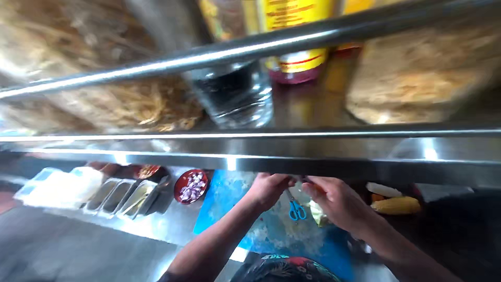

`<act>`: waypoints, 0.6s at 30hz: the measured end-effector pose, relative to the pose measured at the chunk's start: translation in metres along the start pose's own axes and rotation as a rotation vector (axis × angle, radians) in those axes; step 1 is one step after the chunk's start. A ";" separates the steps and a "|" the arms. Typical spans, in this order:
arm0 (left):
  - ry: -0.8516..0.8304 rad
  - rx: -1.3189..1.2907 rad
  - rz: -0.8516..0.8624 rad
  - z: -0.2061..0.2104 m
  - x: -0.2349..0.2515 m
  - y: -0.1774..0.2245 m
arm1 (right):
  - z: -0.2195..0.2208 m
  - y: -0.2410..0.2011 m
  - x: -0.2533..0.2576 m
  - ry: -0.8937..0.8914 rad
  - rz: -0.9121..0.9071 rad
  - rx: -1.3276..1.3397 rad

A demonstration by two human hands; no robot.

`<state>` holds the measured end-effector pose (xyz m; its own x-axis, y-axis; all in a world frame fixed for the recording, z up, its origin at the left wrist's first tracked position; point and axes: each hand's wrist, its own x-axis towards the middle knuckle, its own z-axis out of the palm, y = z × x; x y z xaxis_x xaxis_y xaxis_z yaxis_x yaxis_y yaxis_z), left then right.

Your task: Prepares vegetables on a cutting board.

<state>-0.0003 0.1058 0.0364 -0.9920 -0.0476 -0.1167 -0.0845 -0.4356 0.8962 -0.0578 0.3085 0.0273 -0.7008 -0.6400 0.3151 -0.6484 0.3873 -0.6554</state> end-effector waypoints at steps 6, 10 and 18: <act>-0.017 0.098 0.037 0.023 0.014 0.037 | 0.002 0.026 0.008 0.117 -0.016 -0.005; -0.054 0.250 0.029 0.017 0.028 0.035 | 0.003 0.031 0.010 0.139 0.108 0.109; -0.163 0.420 0.159 -0.008 0.049 0.002 | -0.004 0.033 0.014 0.041 0.548 0.807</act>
<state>-0.0488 0.0957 0.0292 -0.9946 0.0719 0.0742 0.0720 -0.0317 0.9969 -0.0902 0.3148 0.0124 -0.8641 -0.4773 -0.1598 0.1584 0.0436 -0.9864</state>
